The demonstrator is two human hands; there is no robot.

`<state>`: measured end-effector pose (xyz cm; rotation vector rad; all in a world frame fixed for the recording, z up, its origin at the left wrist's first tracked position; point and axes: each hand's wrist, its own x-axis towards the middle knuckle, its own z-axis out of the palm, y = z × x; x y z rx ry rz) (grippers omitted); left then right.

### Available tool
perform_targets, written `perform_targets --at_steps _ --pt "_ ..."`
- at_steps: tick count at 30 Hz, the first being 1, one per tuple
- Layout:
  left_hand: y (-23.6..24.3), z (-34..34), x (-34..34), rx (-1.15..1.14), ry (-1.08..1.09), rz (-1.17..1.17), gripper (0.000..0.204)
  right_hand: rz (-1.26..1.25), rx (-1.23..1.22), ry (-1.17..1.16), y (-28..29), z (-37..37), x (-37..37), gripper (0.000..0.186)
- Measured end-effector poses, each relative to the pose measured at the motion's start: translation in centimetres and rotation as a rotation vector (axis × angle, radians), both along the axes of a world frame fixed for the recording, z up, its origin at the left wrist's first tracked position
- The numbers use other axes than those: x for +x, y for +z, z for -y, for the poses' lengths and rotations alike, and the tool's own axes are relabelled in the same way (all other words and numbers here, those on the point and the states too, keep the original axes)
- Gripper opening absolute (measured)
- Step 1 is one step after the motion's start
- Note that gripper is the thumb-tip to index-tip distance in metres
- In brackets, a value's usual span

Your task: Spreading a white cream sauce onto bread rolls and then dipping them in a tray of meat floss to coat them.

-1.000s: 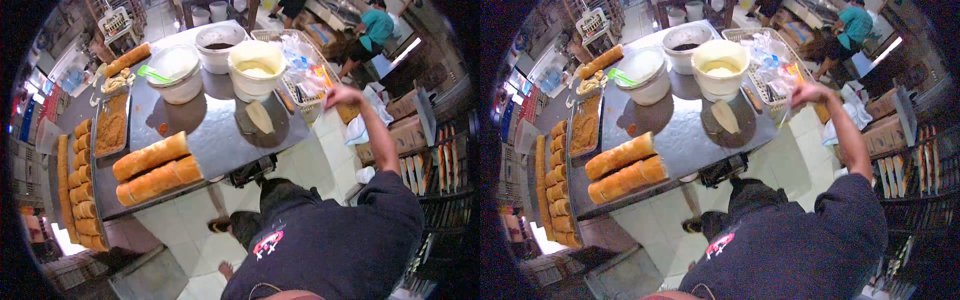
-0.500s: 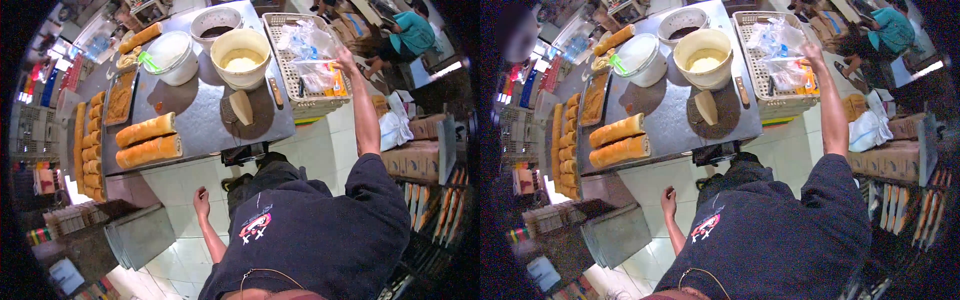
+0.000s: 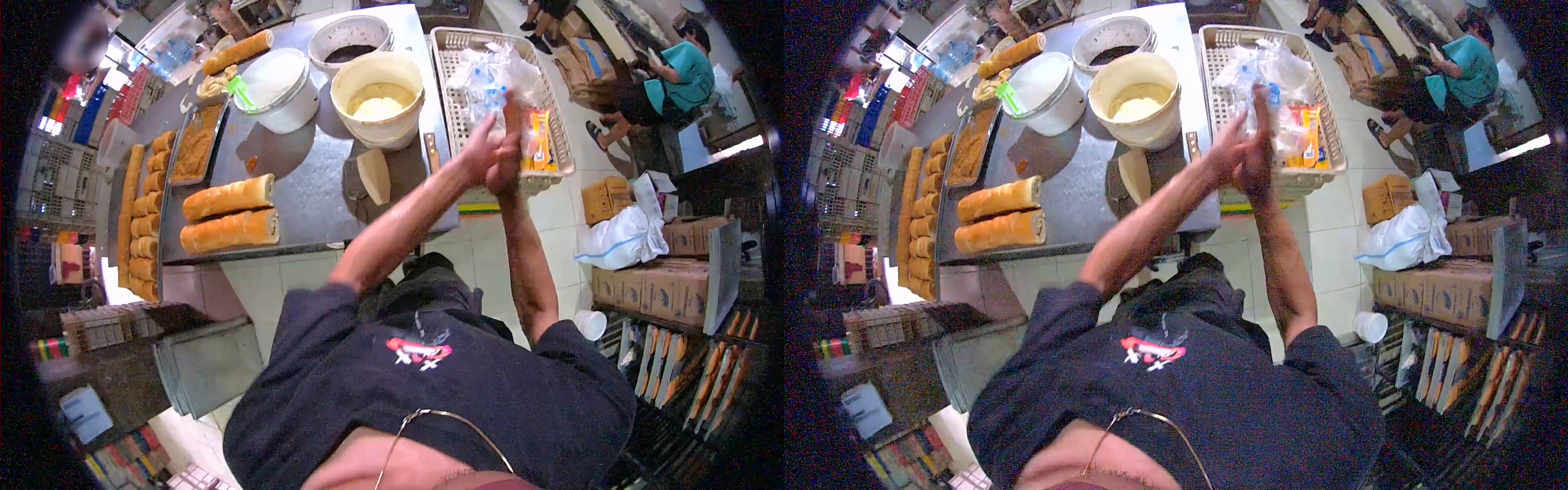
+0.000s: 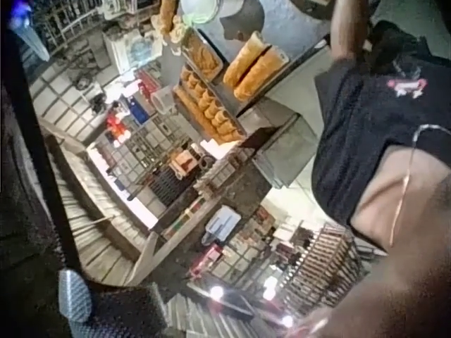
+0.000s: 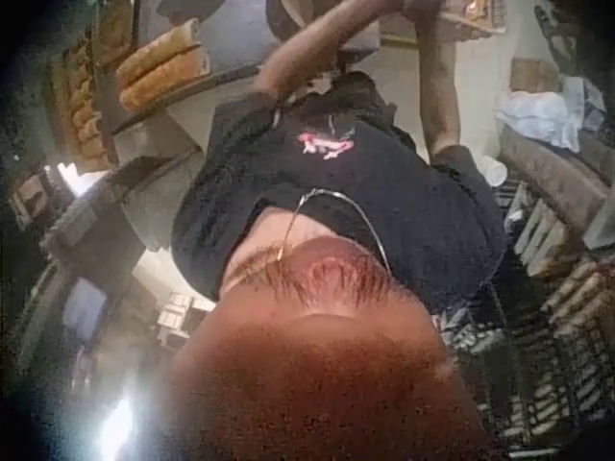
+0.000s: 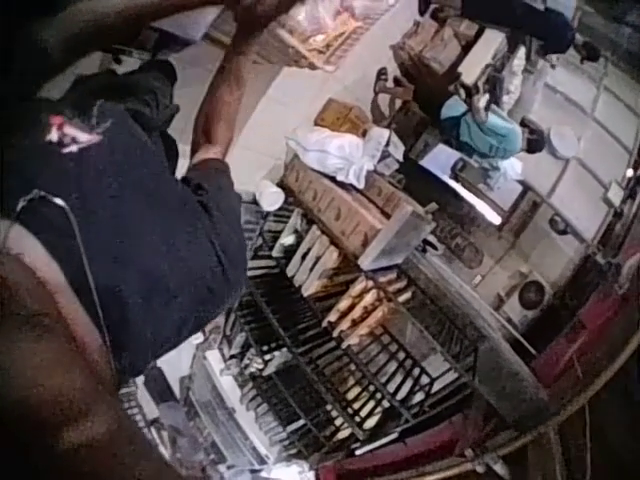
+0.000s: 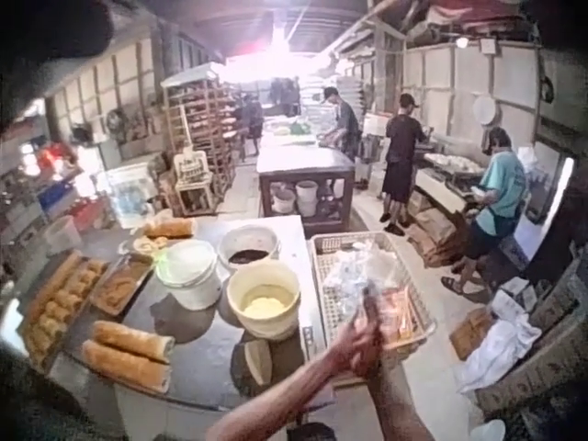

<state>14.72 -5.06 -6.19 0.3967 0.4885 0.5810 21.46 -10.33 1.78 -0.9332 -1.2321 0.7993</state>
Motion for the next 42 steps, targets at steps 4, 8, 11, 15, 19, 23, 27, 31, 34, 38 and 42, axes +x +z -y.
perform_targets --at_steps 4,8,11,15,19,23,27,31,34,38,42 --pt "6.3 -2.3 2.2 0.221 0.435 0.113 0.082 0.918 -0.375 -0.455 -14.3 2.1 10.3 0.073" --pt "-2.5 1.4 4.5 0.721 0.345 -0.186 0.064 -0.123 -0.567 -0.339 -12.7 2.2 6.4 0.079" --pt "-5.7 8.9 5.0 0.612 0.246 -0.239 0.067 -0.301 -0.228 -0.311 -5.4 2.6 2.9 0.073" --pt "-5.7 12.5 -3.5 0.302 -0.055 -0.468 0.067 -0.025 0.000 -0.214 -0.3 2.0 0.9 0.041" --pt "-5.5 15.0 -15.3 0.354 0.166 -0.446 0.053 0.122 -0.579 0.090 -9.0 -2.7 -1.2 0.037" --pt "-5.4 20.0 -24.9 0.258 0.508 -0.645 0.043 1.077 -0.532 0.222 -14.4 -2.1 -9.3 0.077" --pt "-7.2 26.2 -30.9 0.051 0.818 -0.754 0.038 1.267 -0.950 0.325 -13.0 -0.9 -17.5 0.104" --pt "-5.9 28.9 -34.6 -0.068 0.942 -0.834 0.037 1.103 -1.061 0.030 -17.0 -1.5 -18.9 0.120" --pt "-5.0 29.4 -38.1 -0.023 0.926 -0.909 0.037 1.117 -1.120 -0.062 -17.7 -1.6 -19.4 0.116" --pt "-4.0 30.0 -44.1 0.078 0.877 -1.085 0.037 1.022 -0.771 -0.344 -16.7 -0.6 -18.6 0.070" --pt "-3.2 29.1 -50.9 0.193 0.875 -1.066 0.035 -0.353 -0.611 -0.321 -11.6 -3.5 -16.2 0.052"
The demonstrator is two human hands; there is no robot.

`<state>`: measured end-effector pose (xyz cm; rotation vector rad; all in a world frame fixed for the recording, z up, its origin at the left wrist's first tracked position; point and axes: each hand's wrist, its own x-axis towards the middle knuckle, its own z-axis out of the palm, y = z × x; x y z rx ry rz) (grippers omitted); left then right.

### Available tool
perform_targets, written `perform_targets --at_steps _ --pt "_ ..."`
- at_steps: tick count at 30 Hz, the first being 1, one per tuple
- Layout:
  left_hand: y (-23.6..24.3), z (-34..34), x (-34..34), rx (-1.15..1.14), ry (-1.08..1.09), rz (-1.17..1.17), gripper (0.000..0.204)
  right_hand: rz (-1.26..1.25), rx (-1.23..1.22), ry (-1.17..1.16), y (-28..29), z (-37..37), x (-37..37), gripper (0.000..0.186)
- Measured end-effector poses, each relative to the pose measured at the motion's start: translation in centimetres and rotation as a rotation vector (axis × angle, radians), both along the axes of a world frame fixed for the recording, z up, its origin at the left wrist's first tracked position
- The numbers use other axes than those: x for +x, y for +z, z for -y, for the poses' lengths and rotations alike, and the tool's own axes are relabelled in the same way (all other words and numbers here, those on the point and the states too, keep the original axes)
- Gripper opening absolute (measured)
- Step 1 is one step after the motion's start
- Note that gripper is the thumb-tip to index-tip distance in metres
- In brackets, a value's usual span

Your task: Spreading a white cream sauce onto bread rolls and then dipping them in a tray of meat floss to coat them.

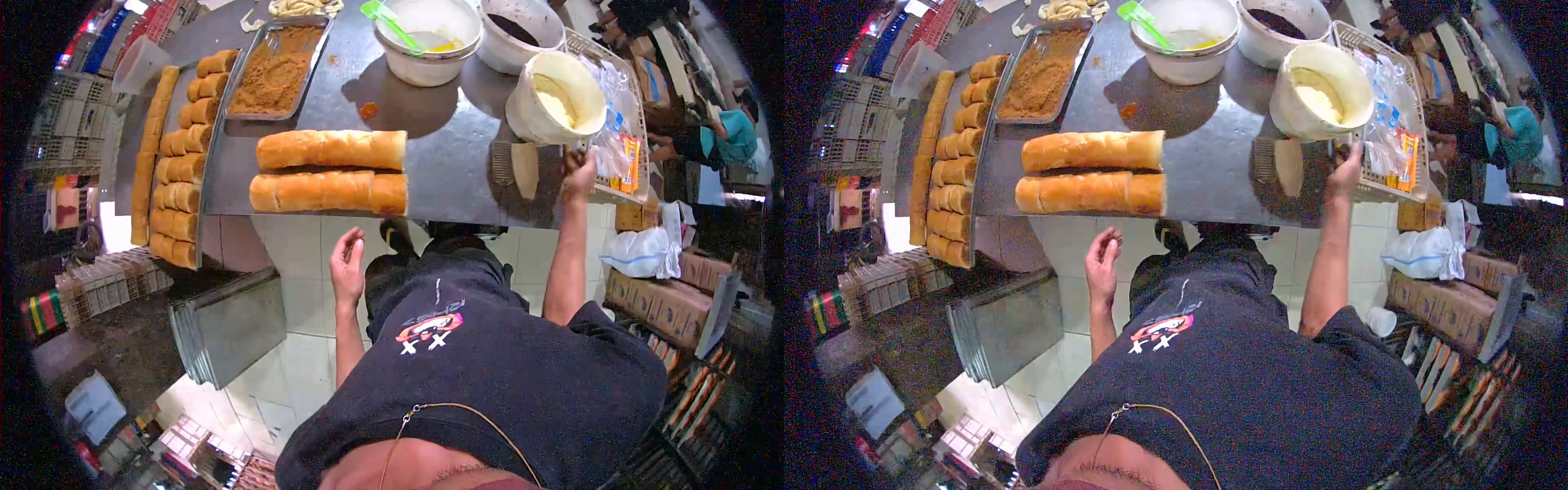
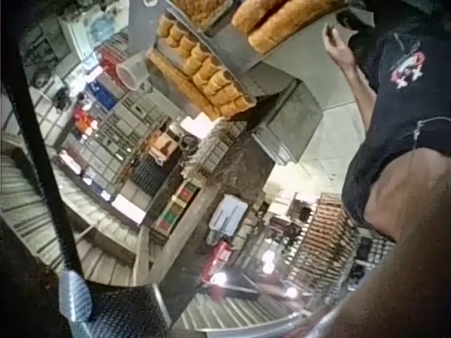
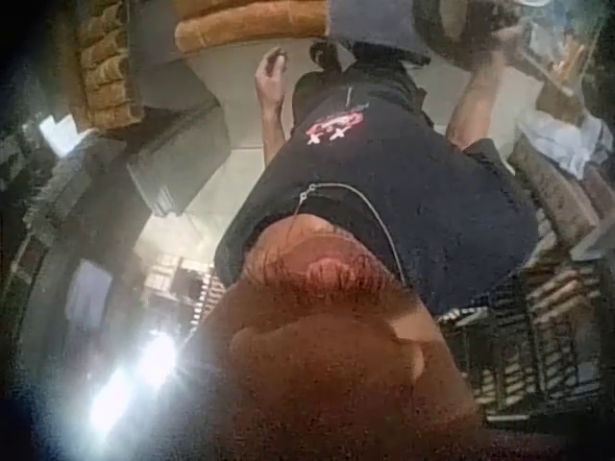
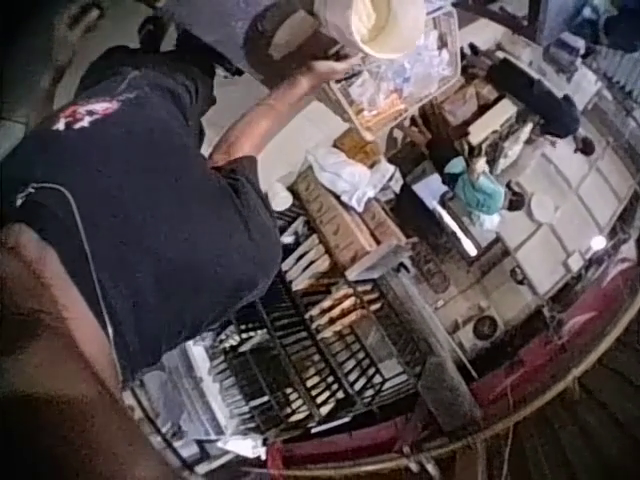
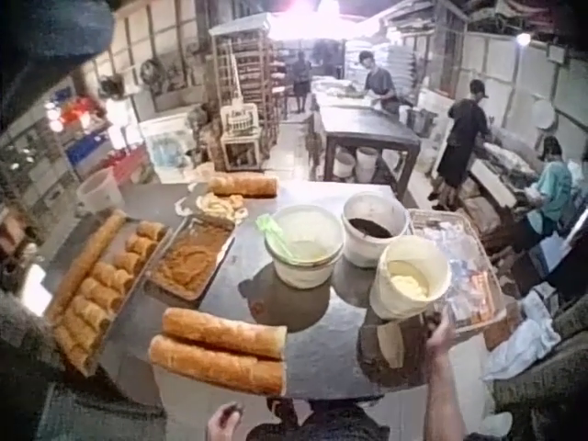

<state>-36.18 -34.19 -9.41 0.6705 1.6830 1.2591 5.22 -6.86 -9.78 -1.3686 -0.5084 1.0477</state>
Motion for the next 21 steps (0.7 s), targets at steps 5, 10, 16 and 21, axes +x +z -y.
perform_targets --at_steps 5,10,16,21 --pt "2.1 -4.5 -6.3 0.074 -0.135 0.021 0.029 -0.068 -0.044 0.064 2.7 -4.3 1.4 0.042" --pt "2.6 -6.8 -8.8 0.110 -0.161 -0.016 0.029 -0.233 0.127 -0.001 1.9 -4.9 -6.3 0.040" --pt "2.7 -8.4 -7.4 0.211 -0.220 0.079 0.032 -0.320 0.179 -0.218 2.6 -4.3 -17.6 0.037" --pt "3.0 -8.9 -6.0 0.185 -0.259 -0.033 0.034 -0.287 0.215 -0.178 1.8 0.0 -21.3 0.042"
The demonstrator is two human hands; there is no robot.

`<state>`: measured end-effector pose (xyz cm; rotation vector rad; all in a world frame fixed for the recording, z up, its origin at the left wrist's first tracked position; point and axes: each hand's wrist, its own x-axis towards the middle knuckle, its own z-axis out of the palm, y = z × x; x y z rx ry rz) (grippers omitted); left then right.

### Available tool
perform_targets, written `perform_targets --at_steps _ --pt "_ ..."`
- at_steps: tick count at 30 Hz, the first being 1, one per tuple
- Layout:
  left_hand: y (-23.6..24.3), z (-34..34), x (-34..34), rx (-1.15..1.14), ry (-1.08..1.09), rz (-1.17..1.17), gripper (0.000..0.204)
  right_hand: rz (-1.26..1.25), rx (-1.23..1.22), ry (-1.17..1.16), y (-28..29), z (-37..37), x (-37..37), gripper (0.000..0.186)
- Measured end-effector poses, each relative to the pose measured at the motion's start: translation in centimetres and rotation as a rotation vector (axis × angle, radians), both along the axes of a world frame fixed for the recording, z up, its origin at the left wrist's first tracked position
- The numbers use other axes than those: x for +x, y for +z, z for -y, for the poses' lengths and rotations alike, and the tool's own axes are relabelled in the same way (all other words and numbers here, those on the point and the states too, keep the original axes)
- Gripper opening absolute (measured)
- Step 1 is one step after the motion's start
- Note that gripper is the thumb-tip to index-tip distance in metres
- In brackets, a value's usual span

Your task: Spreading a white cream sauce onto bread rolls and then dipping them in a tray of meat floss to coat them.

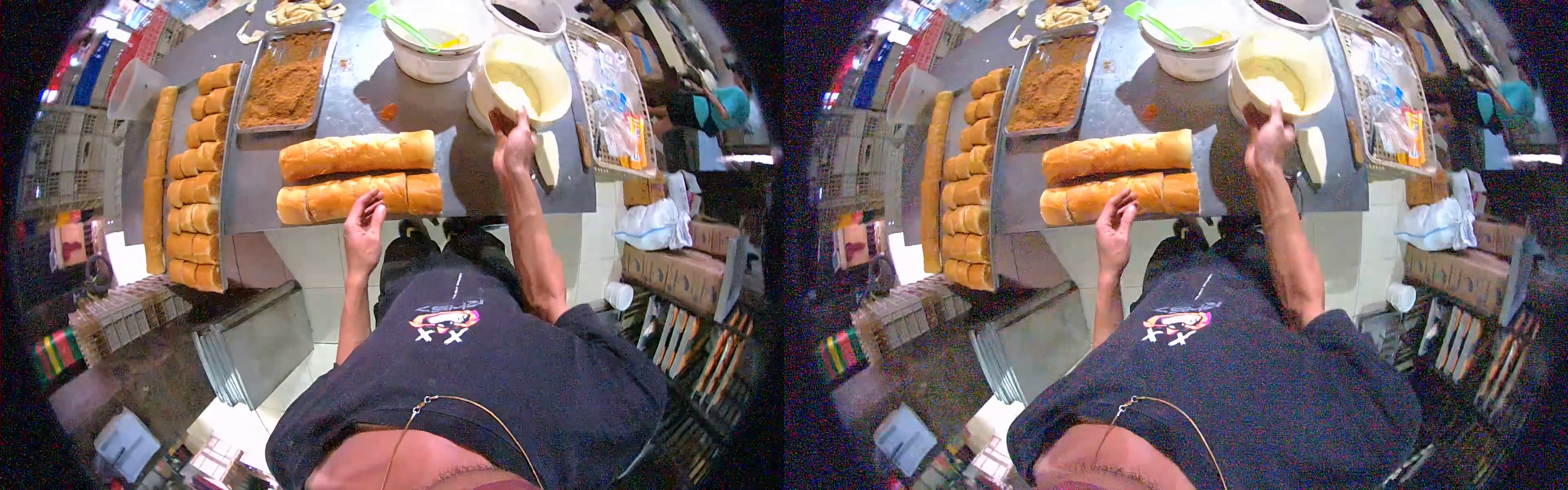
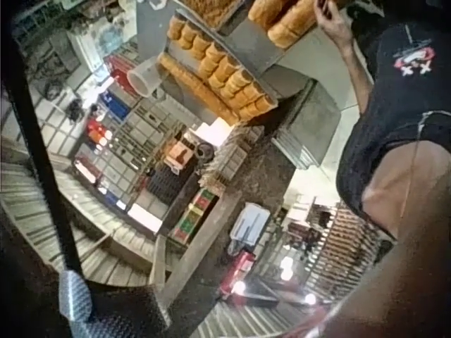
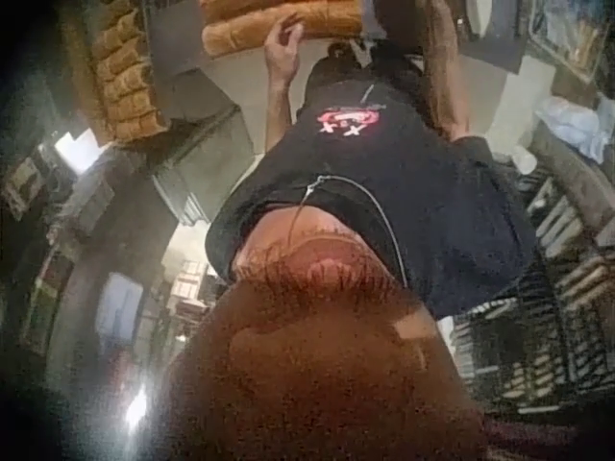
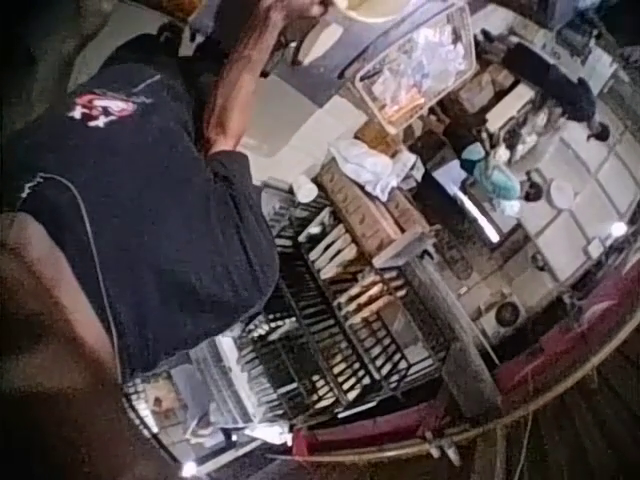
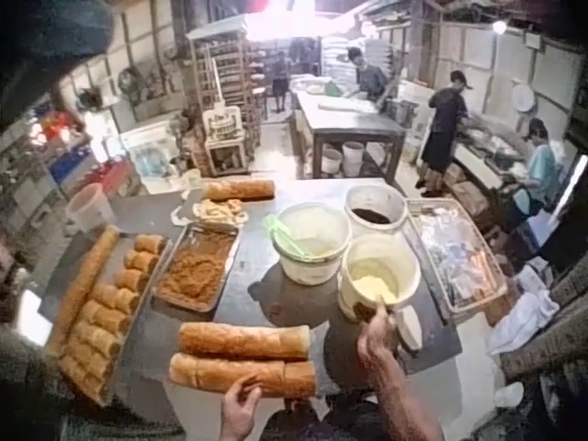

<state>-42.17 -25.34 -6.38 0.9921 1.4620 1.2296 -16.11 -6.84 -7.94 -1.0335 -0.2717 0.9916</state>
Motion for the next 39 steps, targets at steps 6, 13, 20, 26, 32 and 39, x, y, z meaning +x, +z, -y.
perform_targets --at_steps 6,13,20,26,32,39 --pt "0.5 -1.1 -2.3 0.043 0.052 -0.182 0.039 -0.002 -0.149 0.308 0.8 7.1 2.0 0.037" --pt "0.5 -6.9 -8.6 0.177 0.365 -0.012 0.051 0.086 -0.360 0.697 2.2 10.7 10.3 0.033" --pt "-1.3 -17.0 -19.2 -0.213 0.885 0.772 0.065 0.347 -0.490 1.227 5.8 6.5 15.1 0.031" --pt "-5.2 -22.9 -22.7 -0.350 0.630 0.873 0.076 1.319 -0.430 0.630 13.7 -1.1 9.1 0.037" --pt "-4.4 -25.2 -17.9 -0.276 0.458 1.016 0.074 1.588 0.010 0.820 13.7 -11.6 -6.0 0.042" --pt "-5.5 -21.5 -16.0 -0.155 0.414 0.809 0.068 1.750 -0.412 1.153 7.9 -21.8 -11.6 0.037"
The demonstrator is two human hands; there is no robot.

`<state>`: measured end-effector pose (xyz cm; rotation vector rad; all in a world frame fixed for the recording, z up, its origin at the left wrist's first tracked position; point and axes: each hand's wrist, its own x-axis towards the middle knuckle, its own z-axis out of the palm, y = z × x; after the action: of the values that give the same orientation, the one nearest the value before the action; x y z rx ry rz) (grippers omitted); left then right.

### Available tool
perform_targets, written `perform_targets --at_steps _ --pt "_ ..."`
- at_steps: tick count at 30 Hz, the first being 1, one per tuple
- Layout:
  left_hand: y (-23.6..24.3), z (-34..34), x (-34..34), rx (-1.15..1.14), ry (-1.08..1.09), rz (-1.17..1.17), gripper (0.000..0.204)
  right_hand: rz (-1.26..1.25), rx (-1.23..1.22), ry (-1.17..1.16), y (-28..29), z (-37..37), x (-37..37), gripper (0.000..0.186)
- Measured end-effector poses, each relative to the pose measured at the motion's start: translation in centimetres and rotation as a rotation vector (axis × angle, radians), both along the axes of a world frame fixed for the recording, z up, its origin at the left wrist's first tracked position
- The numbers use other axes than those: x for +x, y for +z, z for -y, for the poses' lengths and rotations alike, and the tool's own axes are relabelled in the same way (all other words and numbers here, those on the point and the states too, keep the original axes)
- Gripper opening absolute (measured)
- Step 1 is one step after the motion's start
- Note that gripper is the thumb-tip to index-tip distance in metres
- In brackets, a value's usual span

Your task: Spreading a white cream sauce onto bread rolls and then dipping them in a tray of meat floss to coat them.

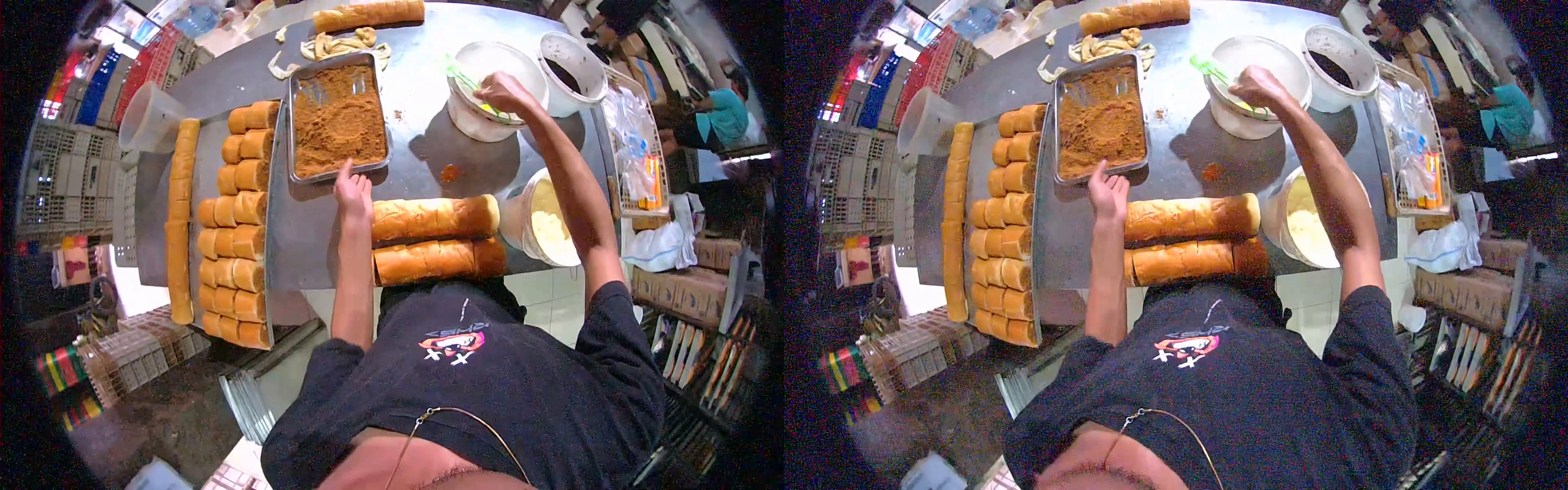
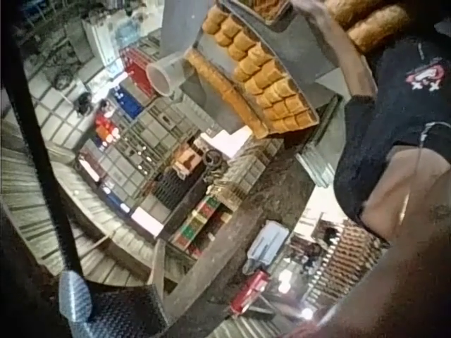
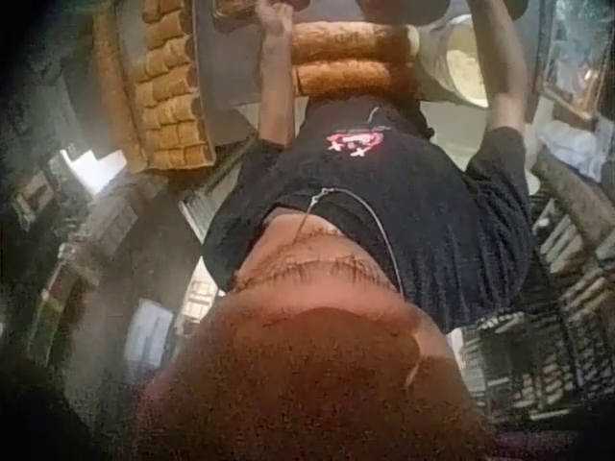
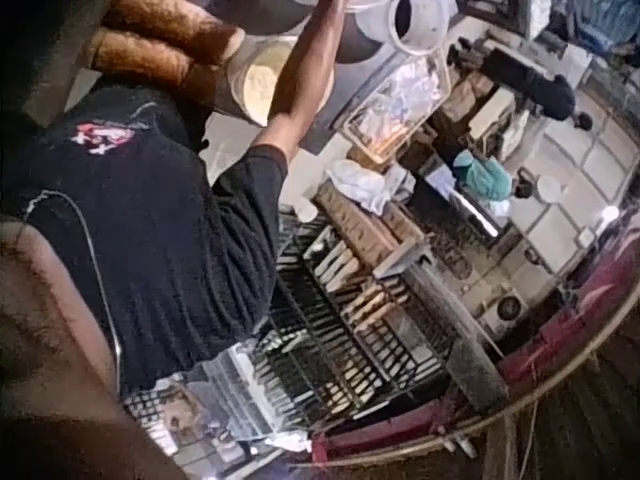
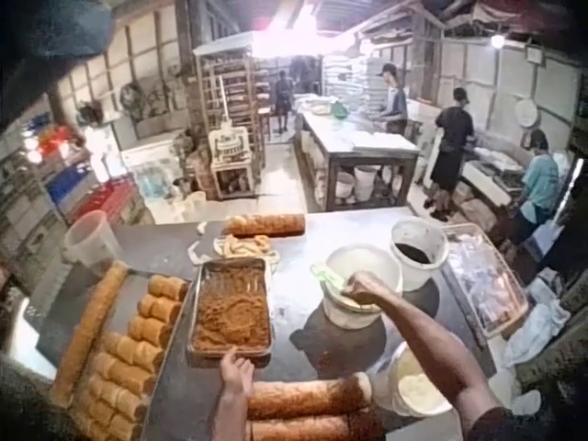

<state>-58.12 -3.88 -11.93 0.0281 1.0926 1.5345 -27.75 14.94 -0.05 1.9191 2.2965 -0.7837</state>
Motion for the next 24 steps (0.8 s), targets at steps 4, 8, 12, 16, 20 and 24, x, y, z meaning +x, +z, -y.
perform_targets --at_steps 4,8,12,16,20,24 --pt "2.4 4.6 3.5 0.235 -0.601 -0.855 0.060 -0.117 0.127 -0.122 -1.4 0.4 1.4 0.029" --pt "4.5 7.8 8.2 0.593 -0.915 -1.471 0.059 -0.065 0.489 0.017 0.5 1.4 5.9 0.036" --pt "2.6 7.3 11.5 0.654 -1.121 -1.739 0.073 -0.280 0.552 0.125 9.2 12.7 10.2 0.034" --pt "1.8 6.1 13.7 0.586 -1.236 -1.975 0.084 0.013 0.616 0.102 11.3 22.9 14.6 0.020" --pt "0.5 3.4 17.0 0.768 -1.229 -2.004 0.093 0.253 0.333 0.079 8.7 27.1 13.4 0.015" --pt "0.9 2.4 19.0 0.555 -1.358 -1.980 0.085 0.344 0.129 0.137 5.0 27.4 9.4 0.015"
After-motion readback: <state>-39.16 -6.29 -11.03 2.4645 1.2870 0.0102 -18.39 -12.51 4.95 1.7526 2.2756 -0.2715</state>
